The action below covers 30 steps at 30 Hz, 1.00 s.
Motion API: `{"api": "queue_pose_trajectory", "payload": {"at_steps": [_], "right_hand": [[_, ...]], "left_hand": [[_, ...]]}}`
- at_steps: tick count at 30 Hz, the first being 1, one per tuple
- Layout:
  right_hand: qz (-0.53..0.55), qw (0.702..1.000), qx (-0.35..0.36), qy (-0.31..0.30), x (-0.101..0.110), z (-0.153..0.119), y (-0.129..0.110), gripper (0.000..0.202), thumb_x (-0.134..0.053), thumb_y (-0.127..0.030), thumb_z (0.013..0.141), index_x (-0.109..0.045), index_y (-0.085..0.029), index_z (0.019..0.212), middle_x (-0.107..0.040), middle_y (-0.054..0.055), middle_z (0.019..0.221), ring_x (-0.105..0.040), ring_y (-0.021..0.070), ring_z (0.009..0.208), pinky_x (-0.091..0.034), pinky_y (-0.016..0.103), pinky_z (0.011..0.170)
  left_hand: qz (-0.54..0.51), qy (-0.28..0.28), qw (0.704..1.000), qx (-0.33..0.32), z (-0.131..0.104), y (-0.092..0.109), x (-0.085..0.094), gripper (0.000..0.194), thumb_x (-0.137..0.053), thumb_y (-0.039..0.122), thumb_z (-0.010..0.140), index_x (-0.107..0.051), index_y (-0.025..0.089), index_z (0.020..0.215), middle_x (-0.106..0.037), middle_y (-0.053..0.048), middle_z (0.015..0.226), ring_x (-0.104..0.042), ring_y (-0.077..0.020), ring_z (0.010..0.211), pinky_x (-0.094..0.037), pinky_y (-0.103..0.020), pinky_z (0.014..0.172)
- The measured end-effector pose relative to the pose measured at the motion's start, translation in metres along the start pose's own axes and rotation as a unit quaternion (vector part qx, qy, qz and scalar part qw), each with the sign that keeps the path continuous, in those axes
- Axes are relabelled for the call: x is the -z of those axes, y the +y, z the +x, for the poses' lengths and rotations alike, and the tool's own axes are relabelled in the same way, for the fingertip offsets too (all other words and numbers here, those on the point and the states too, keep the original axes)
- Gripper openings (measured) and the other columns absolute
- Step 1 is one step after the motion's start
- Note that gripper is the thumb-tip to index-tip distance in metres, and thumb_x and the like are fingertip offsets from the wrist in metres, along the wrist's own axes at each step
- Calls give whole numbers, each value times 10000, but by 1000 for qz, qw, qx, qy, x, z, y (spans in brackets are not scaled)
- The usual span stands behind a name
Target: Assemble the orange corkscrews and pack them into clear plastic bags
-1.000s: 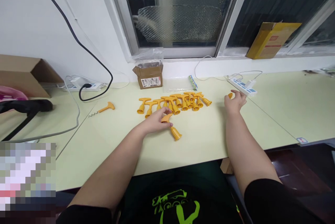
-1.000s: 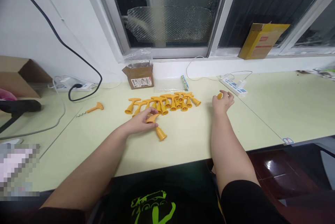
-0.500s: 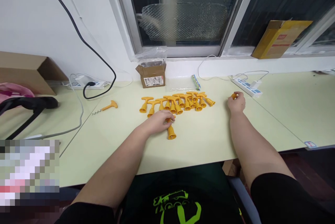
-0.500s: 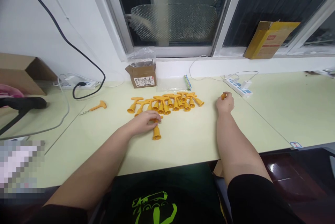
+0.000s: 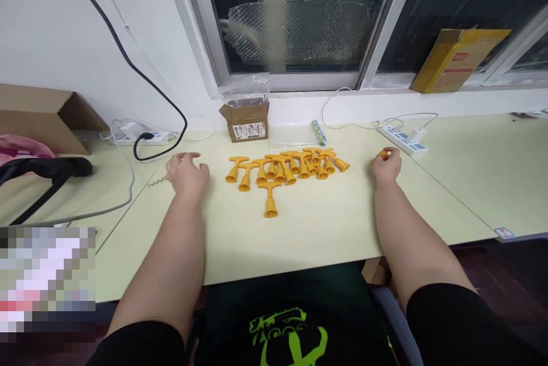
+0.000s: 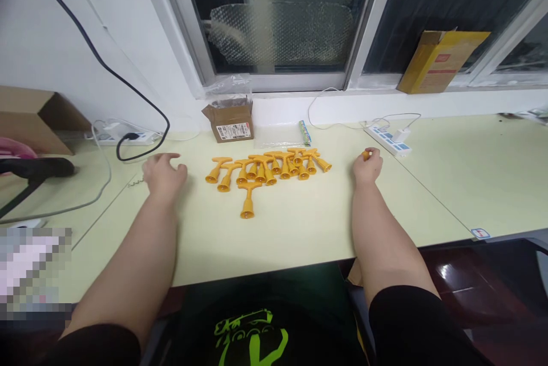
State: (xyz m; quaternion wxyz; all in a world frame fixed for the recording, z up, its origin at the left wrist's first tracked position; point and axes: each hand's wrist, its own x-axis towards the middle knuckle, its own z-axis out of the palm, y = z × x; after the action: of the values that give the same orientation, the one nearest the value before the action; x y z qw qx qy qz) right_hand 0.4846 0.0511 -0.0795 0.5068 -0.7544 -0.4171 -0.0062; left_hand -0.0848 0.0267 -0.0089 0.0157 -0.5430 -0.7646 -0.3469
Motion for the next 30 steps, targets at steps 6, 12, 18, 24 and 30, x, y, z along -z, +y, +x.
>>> {"api": "queue_pose_trajectory", "payload": {"at_steps": [6, 12, 18, 24, 30], "right_hand": [[16, 998, -38, 40, 2, -4, -7, 335, -526, -300, 815, -601, -209, 1129, -530, 46, 889, -562, 250, 840, -492, 438, 853], [46, 998, -42, 13, -2, -13, -17, 452, -574, -271, 743, -565, -189, 1187, -543, 30, 903, -564, 232, 842, -479, 415, 851], [92, 996, -20, 2, -8, -24, -33, 408, -604, -311, 739, -506, -213, 1123, -552, 18, 927, -575, 213, 848, -474, 376, 814], [131, 991, 29, -4, -8, -35, -52, 389, -608, -344, 781, -504, -214, 1133, -617, 50, 1009, -605, 196, 860, -492, 353, 817], [199, 954, 204, -98, -13, -69, -94, 251, -627, -313, 810, -610, -211, 1039, -681, 67, 1006, -624, 217, 864, -518, 382, 832]], "left_hand": [[113, -115, 979, 123, 14, -26, -12, 600, -649, 283, 751, -567, 153, 1331, -503, -270, 1458, -420, -468, 1401, -355, -693, 1091], [68, -162, 984, -8, 5, -6, -29, 465, -681, 302, 747, -655, 183, 1196, -621, -182, 1284, -561, -366, 1248, -464, -486, 1073], [52, -150, 987, -32, 6, -7, -29, 261, -639, 306, 824, -722, 143, 1010, -626, -207, 1151, -517, -378, 1307, -370, -492, 1186], [-226, 40, 972, 40, 10, 4, -11, 202, -427, 246, 931, -595, 176, 1020, -645, -150, 1196, -586, -278, 1254, -450, -458, 1136], [-653, -127, 729, 158, -26, 62, -18, 217, -649, 265, 770, -439, 214, 775, -661, -48, 908, -718, -215, 1042, -592, -337, 923]]}}
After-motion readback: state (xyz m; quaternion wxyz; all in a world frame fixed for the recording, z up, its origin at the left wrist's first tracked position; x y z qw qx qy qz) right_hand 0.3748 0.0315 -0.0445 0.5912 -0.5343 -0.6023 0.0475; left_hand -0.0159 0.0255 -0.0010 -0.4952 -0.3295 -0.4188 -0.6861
